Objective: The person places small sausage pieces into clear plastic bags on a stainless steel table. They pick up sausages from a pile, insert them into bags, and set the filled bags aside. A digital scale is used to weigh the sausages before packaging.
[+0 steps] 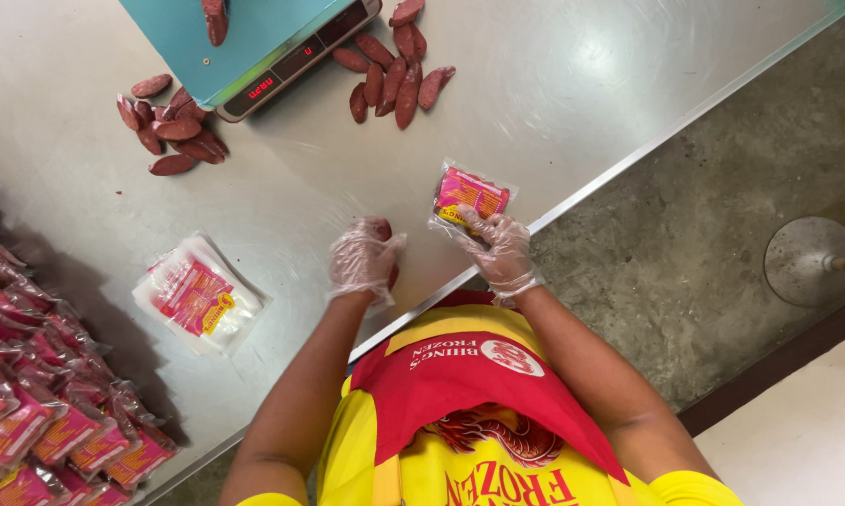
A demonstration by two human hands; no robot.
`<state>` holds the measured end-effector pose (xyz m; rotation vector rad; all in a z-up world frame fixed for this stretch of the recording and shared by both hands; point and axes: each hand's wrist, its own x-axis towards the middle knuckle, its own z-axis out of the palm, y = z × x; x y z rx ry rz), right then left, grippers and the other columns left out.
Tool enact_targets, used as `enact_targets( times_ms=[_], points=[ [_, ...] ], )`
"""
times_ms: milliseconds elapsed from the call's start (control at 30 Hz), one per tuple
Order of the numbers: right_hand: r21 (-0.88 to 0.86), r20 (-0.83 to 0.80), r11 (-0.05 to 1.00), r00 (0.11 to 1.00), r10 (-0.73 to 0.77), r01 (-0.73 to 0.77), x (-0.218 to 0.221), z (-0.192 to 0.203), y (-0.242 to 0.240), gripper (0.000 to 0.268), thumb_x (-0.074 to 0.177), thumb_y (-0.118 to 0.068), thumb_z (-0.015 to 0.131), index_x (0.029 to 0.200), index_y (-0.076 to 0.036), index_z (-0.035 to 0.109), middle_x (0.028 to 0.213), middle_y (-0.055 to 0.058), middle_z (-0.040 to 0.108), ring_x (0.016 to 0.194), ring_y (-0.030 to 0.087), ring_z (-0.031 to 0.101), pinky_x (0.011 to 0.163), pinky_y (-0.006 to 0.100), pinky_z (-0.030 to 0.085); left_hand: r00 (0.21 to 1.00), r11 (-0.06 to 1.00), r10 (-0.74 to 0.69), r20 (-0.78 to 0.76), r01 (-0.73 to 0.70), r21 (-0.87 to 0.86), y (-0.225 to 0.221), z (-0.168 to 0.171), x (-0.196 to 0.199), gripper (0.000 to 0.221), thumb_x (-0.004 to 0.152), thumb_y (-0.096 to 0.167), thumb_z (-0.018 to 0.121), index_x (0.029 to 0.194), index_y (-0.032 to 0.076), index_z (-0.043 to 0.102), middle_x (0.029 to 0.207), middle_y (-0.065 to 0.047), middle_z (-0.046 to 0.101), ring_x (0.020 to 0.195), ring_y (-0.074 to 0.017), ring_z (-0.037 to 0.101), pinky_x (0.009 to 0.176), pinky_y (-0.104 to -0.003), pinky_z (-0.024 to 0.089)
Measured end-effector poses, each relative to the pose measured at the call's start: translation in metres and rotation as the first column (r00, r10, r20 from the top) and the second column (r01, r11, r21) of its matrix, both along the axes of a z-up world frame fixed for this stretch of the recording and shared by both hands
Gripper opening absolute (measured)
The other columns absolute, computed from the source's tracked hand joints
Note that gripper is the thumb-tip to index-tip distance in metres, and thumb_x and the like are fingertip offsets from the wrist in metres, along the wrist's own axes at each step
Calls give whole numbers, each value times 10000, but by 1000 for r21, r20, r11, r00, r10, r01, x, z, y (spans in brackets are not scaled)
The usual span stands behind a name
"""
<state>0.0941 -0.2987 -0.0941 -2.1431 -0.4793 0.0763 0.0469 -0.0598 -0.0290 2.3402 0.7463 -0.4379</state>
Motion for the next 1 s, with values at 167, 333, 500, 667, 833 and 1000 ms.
enact_targets(
  times_ms=[167, 333, 500, 667, 833, 1000],
  points=[
    [-107, 180, 992, 983, -43, 63, -4, 1, 1, 546, 849, -221, 760, 1391, -236, 694, 903, 126, 681, 845, 305, 634, 801, 469, 519, 953, 940, -275, 129, 238, 246, 40, -19, -24, 454, 894, 336, 712, 1249, 58, 662, 1056, -214, 678, 944, -411, 649, 795, -508, 538],
    [-21, 37, 999, 998, -45, 46, -2, 5, 0, 366, 920, -275, 779, 1279, -207, 761, 874, 107, 685, 819, 272, 628, 775, 439, 525, 998, 918, 20, 59, 5, -396, 56, -46, -26, 331, 1000, 246, 619, 1259, 41, 645, 949, -93, 722, 782, -211, 640, 692, -355, 537],
    [142, -144, 987, 988, -55, 75, 0, 0, 0, 294, 901, -261, 776, 1176, -161, 787, 842, 80, 648, 791, 234, 597, 719, 387, 512, 945, 554, 133, -300, -322, -768, 19, -24, -41, 359, 1017, 252, 610, 1278, 7, 635, 906, -52, 706, 676, -114, 602, 554, -276, 471],
    [101, 9, 995, 1000, 17, -17, 3, -2, -5, 319, 918, -244, 772, 1232, -195, 783, 828, 53, 617, 787, 225, 581, 733, 381, 496, 955, 296, 131, -266, -294, -909, -38, -10, -24, 342, 1023, 156, 485, 1352, 96, 560, 1044, 2, 738, 890, -79, 665, 818, -225, 574],
    [134, -16, 990, 999, 44, -42, 2, -6, -9, 333, 941, -249, 747, 1273, -221, 761, 872, 52, 606, 809, 216, 583, 762, 379, 511, 972, 422, 202, -124, -201, -884, -69, -26, 18, 193, 1041, 103, 481, 1102, 27, 647, 983, -42, 718, 907, -116, 678, 796, -259, 563],
    [163, 118, 984, 991, 59, -78, 1, -13, -13, 337, 951, -235, 746, 1287, -227, 744, 912, 62, 616, 855, 218, 589, 802, 394, 504, 930, 905, -357, 93, 368, -213, -81, -73, 37, 203, 960, 244, 632, 919, 64, 717, 882, -93, 723, 766, -228, 631, 675, -344, 493]
  ],
)
